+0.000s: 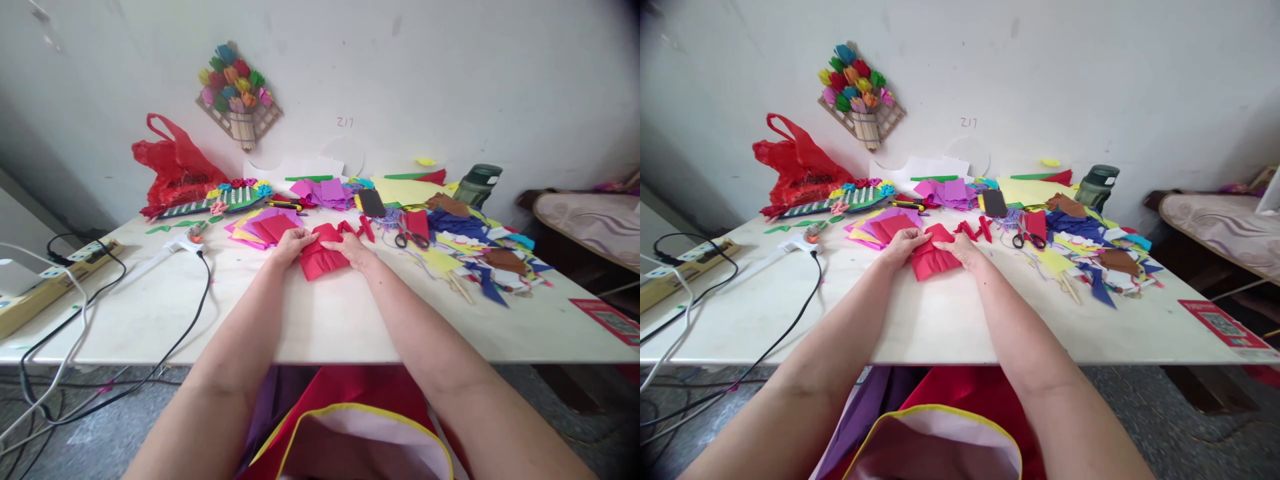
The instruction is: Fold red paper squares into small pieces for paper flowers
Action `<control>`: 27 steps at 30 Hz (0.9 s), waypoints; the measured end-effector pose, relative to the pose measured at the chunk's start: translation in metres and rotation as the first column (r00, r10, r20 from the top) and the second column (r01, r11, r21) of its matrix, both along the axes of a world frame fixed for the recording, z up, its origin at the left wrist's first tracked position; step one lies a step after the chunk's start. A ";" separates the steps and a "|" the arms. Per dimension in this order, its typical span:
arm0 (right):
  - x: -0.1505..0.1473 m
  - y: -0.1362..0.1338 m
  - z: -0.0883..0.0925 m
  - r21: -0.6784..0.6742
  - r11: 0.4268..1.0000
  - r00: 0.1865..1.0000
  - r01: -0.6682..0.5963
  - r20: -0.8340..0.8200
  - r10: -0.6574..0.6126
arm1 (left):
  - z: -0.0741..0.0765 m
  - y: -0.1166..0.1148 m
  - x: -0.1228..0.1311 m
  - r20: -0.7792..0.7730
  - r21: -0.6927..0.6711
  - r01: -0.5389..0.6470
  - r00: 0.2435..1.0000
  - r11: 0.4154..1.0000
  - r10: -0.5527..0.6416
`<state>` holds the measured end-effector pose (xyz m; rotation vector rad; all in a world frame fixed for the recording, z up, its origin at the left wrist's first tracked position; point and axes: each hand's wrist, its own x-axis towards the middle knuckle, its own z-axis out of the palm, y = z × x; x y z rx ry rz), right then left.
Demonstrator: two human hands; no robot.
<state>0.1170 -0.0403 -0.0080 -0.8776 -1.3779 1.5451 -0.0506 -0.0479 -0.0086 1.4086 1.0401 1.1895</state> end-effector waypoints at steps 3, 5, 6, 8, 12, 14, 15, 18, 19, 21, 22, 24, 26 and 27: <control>0.001 0.003 -0.003 0.019 0.999 0.999 0.036 0.007 -0.036 | 0.000 0.001 0.000 0.033 0.015 -0.019 0.999 1.000 0.018; 0.002 0.004 -0.004 0.030 0.998 0.998 0.055 0.026 -0.056 | 0.000 0.002 0.000 0.047 0.024 -0.020 0.999 1.000 0.019; 0.002 0.004 -0.004 0.035 0.997 0.997 0.066 0.037 -0.067 | 0.000 0.002 0.000 0.055 0.026 -0.015 0.998 1.000 0.013; 0.001 0.004 -0.003 0.048 0.995 0.995 0.082 0.052 -0.084 | 0.000 0.002 -0.001 0.068 0.022 -0.002 0.998 1.000 0.000; 0.002 0.005 -0.003 0.129 0.981 0.986 0.144 0.069 -0.154 | 0.001 0.002 -0.002 0.079 0.009 0.005 0.997 1.000 -0.006; 0.002 0.007 -0.004 0.187 0.964 0.972 0.190 0.103 -0.211 | 0.001 0.002 -0.002 0.081 -0.004 0.010 0.997 1.000 -0.010; 0.002 0.008 -0.004 0.211 0.956 0.965 0.204 0.123 -0.233 | 0.001 0.002 -0.003 0.080 -0.017 0.011 0.997 1.000 -0.010; 0.003 0.010 -0.006 0.256 0.944 0.954 0.209 0.158 -0.254 | 0.001 0.003 -0.003 0.078 -0.056 0.000 0.997 0.998 0.004; 0.003 0.010 -0.007 0.264 0.942 0.954 0.206 0.161 -0.254 | 0.001 0.003 -0.003 0.079 -0.062 -0.007 0.997 0.998 0.012; 0.004 0.010 -0.007 0.273 0.941 0.955 0.202 0.158 -0.251 | 0.001 0.003 -0.003 0.085 -0.070 -0.019 0.996 0.997 0.025; 0.004 0.009 -0.006 0.274 0.940 0.955 0.203 0.155 -0.252 | 0.001 0.003 -0.003 0.087 -0.073 -0.024 0.996 0.997 0.030; 0.004 0.009 -0.006 0.274 0.940 0.956 0.205 0.149 -0.252 | 0.002 0.002 -0.002 0.084 -0.077 -0.031 0.996 0.997 0.038; 0.005 0.008 -0.005 0.271 0.940 0.959 0.207 0.135 -0.250 | 0.003 0.001 -0.002 0.075 -0.082 -0.040 0.996 0.996 0.046; 0.005 0.008 -0.004 0.268 0.941 0.962 0.207 0.122 -0.246 | 0.003 0.001 -0.002 0.072 -0.083 -0.044 0.996 0.996 0.050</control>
